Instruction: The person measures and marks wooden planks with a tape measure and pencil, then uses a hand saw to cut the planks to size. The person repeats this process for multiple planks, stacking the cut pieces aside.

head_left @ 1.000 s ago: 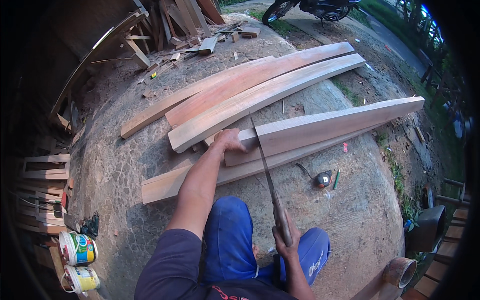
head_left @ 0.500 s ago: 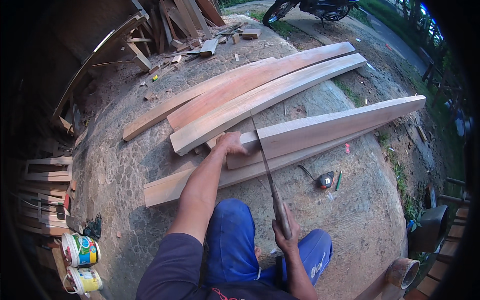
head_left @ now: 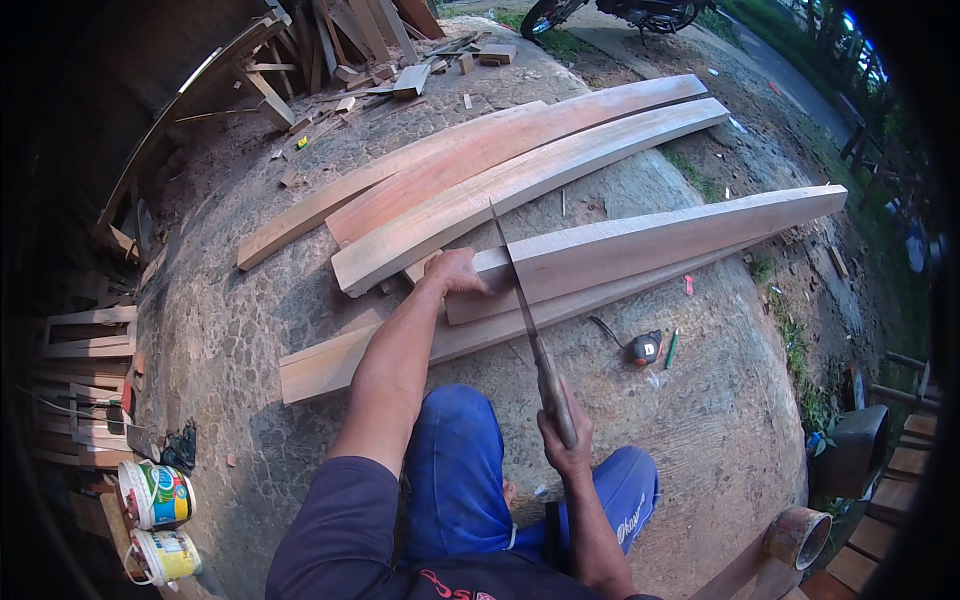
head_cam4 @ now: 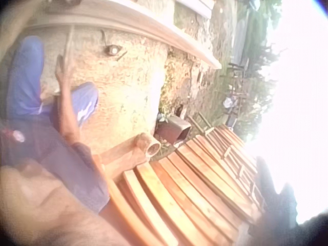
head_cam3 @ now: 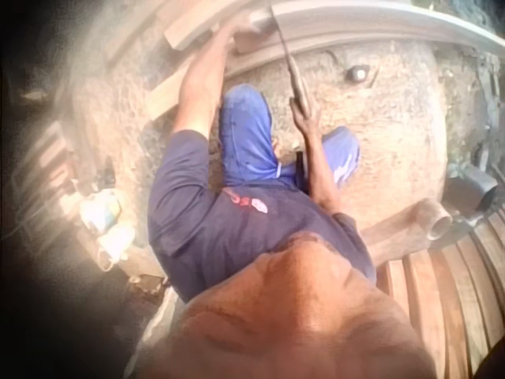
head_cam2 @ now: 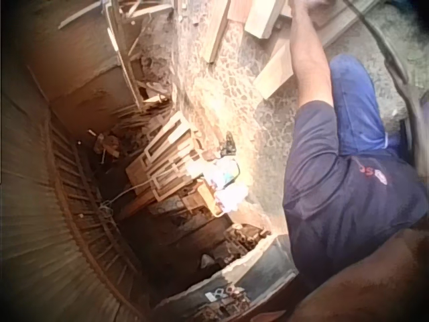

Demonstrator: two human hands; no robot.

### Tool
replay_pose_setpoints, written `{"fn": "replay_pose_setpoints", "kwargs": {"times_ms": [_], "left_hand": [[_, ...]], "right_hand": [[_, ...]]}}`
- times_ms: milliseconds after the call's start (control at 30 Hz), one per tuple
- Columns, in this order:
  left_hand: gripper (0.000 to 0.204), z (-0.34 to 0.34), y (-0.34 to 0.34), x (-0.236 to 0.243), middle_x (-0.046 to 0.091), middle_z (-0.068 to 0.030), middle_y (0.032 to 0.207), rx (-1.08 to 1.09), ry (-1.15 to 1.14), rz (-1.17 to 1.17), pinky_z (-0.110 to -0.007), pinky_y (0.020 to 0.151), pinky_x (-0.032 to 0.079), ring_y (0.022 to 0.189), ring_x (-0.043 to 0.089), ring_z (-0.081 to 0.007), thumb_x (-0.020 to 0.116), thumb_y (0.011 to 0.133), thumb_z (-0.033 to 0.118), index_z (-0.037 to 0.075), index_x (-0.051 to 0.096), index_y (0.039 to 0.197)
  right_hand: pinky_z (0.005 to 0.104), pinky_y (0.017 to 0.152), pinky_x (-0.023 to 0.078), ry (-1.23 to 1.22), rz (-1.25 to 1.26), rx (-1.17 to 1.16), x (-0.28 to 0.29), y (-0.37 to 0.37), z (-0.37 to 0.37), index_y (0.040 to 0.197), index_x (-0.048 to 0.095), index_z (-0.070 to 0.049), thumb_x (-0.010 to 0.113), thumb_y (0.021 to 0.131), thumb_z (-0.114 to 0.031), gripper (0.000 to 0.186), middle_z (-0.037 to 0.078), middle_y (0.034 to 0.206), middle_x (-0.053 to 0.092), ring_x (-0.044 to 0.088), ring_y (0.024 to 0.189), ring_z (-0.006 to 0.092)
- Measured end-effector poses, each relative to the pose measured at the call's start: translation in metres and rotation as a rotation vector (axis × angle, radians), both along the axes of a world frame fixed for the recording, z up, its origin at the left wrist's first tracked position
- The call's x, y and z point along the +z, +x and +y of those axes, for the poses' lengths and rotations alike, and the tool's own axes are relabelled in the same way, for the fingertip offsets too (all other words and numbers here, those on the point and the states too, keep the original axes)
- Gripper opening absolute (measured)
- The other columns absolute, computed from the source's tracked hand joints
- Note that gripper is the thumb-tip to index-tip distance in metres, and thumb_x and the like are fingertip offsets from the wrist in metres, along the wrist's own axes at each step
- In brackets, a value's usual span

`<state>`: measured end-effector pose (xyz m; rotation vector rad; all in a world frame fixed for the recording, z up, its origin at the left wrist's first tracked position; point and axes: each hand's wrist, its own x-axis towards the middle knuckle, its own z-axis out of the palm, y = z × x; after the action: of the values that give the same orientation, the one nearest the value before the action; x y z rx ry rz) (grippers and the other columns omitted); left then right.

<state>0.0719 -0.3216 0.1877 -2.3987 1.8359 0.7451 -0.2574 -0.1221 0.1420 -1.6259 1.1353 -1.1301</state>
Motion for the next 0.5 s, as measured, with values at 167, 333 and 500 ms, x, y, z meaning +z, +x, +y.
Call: {"fn": "replay_pose_setpoints", "kwargs": {"times_ms": [167,333,500], "left_hand": [[0.089,-0.007,0.007,-0.012,0.073,-0.0174,0.125,-0.01,0.02,-0.021,-0.049,0.101,0.051,0.119,0.068,-0.0348,0.092,0.055,0.055,0.007,0.067,0.126],[0.08,0.026,-0.022,-0.007,0.072,-0.0194,0.124,0.005,-0.089,-0.126,-0.049,0.1,0.052,0.116,0.069,-0.0357,0.088,0.062,0.053,0.007,0.065,0.124],[0.083,-0.006,0.003,-0.003,0.073,-0.021,0.119,-0.048,0.001,-0.033,-0.047,0.096,0.054,0.114,0.07,-0.0354,0.089,0.059,0.053,0.004,0.067,0.122]], "right_hand": [[0.0355,0.088,0.06,-0.001,0.134,-0.01,0.036,-0.068,0.112,0.139,0.06,0.006,0.071,0.082,0.0,0.059,0.026,0.122,0.073,0.077,0.105,0.0326],[0.0372,0.088,0.058,-0.112,-0.085,0.002,-0.016,0.064,-0.095,0.146,0.056,-0.002,0.073,0.085,-0.006,0.064,0.026,0.121,0.071,0.075,0.103,0.0359],[0.0374,0.088,0.058,0.047,-0.013,0.041,-0.004,0.008,-0.012,0.148,0.055,-0.002,0.074,0.083,-0.004,0.068,0.024,0.126,0.071,0.075,0.106,0.0338]]}}
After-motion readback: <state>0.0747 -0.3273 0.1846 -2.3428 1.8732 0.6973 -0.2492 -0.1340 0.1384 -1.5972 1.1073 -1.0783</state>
